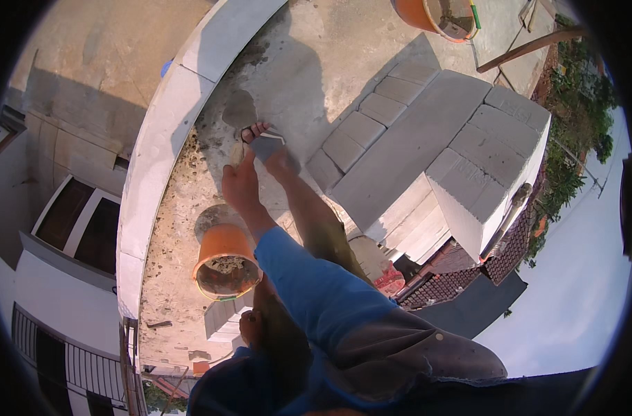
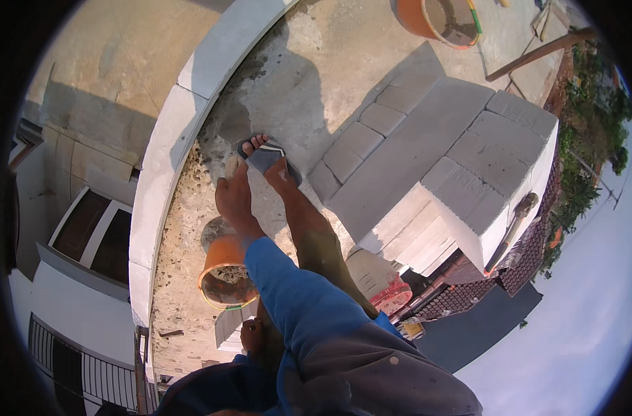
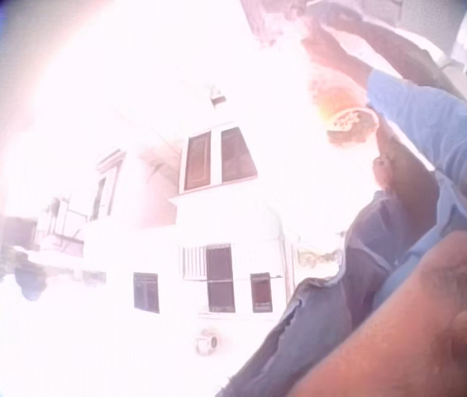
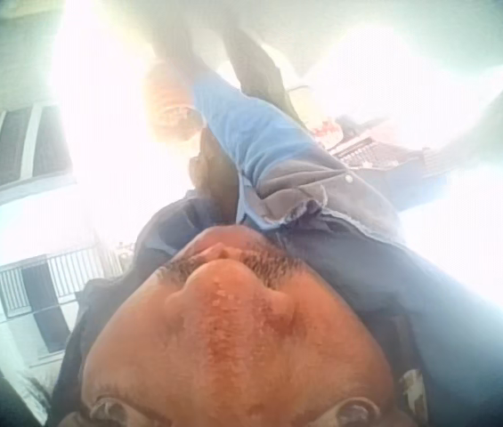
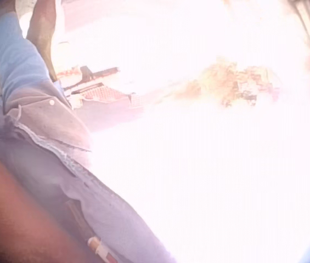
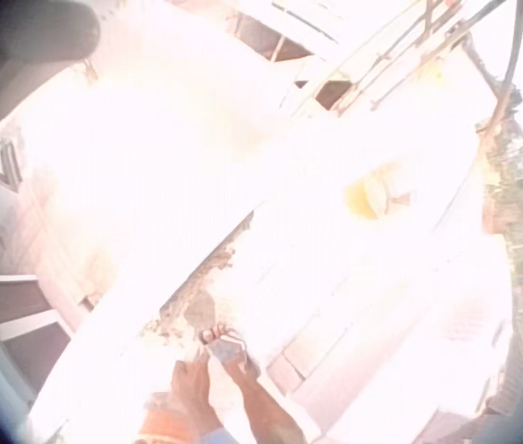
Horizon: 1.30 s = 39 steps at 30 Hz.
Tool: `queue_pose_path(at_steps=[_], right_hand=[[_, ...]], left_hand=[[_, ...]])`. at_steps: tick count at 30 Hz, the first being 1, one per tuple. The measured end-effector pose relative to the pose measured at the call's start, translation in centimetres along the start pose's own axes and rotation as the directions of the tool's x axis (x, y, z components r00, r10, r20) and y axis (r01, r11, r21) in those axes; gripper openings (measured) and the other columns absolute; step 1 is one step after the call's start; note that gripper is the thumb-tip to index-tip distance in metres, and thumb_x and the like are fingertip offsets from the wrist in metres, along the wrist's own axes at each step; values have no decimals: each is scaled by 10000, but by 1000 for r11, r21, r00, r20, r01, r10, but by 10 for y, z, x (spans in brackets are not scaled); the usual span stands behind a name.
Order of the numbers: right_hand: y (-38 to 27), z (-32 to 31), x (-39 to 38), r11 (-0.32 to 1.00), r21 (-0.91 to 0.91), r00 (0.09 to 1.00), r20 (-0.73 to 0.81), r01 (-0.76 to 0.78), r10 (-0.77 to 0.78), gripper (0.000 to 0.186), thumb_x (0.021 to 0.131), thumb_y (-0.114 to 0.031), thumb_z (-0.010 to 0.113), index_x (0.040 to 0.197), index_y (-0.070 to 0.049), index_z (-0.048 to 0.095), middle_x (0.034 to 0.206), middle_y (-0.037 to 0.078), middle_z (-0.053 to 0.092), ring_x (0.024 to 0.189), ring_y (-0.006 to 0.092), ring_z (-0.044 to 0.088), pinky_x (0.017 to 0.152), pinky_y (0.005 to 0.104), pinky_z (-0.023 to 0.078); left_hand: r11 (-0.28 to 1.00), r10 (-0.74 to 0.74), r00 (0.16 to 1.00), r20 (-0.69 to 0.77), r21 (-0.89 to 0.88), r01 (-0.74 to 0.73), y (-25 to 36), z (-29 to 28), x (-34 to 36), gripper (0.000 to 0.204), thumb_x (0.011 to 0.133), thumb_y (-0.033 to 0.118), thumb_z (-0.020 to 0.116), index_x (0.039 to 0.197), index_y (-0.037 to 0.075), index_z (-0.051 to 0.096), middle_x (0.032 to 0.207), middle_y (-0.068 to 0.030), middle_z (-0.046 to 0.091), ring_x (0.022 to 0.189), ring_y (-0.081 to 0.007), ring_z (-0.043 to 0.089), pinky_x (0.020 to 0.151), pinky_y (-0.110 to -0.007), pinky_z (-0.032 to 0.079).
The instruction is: The person scoops mortar from a bucket and spreads it along a low wall on a rooftop. They then pick up a white block, place it on the mortar, and use a measuring tape to mark the block before setting it down.
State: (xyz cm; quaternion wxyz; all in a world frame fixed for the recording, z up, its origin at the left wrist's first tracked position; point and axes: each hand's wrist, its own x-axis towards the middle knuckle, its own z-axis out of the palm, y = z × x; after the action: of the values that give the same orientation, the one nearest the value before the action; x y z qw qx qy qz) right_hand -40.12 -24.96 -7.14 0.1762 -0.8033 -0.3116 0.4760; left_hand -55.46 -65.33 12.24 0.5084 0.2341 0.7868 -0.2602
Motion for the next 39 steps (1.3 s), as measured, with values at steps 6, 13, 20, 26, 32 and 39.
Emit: queue_pose_path(at_steps=[6, 13, 20, 26, 32, 39], right_hand=[[-30, -215, 260, 969, 113, 969, -90, -217, 228, 462, 1052, -310, 549, 1421, -57, 437, 1273, 369, 667, 1161, 529, 666, 965, 556, 523], [-93, -331, 479, 891, -450, 957, -231, 55, -176, 516, 1010, -288, 584, 1459, -49, 500, 1310, 318, 679, 1250, 482, 653, 1081, 522, 516], [-52, -288, 525, 583, -746, 777, -145, 320, -612, 438, 1102, -302, 438, 1264, 51, 640, 1125, 329, 734, 1058, 459, 727, 880, 540, 584], [-40, -193, 372, 860, -480, 957, -122, 175, -263, 527, 1006, -236, 632, 1457, 1, 497, 1228, 313, 661, 1119, 508, 676, 982, 553, 554], [-2, -106, 258, 896, -412, 972, -87, 163, -216, 553, 1009, -231, 653, 1482, -4, 478, 1221, 315, 649, 1113, 511, 674, 964, 551, 558], [64, -4, 142, 877, -397, 956, 7, 273, -294, 561, 988, -209, 682, 1473, 0, 493, 1222, 316, 658, 1091, 528, 670, 943, 545, 549]], left_hand=[[948, 296, 954, -51, -104, -300, 146, -4, 3, 400, 994, 315, 687, 1243, 4, 719, 1155, -247, 747, 1134, -393, 711, 1017, -469, 546], [783, 561, 818, 130, -403, -473, 433, -110, -41, 382, 1043, 196, 639, 1371, 3, 613, 1325, -210, 675, 1291, -344, 635, 1128, -431, 463], [820, 378, 883, 278, -543, -181, 413, -94, -22, 444, 1045, 262, 657, 1402, 7, 594, 1356, -212, 657, 1299, -361, 618, 1122, -452, 459], [876, 415, 906, 86, -305, -373, 283, -84, -7, 418, 1034, 251, 684, 1372, 11, 623, 1337, -223, 678, 1293, -397, 627, 1110, -465, 475], [934, 310, 948, -73, -165, -318, 103, -69, 2, 421, 993, 269, 732, 1319, 14, 653, 1251, -214, 702, 1197, -398, 648, 1050, -487, 499], [958, 71, 997, 20, -281, -63, -54, -9, -51, 512, 981, 344, 733, 1375, 37, 622, 1331, -247, 654, 1270, -442, 601, 1106, -507, 466]])
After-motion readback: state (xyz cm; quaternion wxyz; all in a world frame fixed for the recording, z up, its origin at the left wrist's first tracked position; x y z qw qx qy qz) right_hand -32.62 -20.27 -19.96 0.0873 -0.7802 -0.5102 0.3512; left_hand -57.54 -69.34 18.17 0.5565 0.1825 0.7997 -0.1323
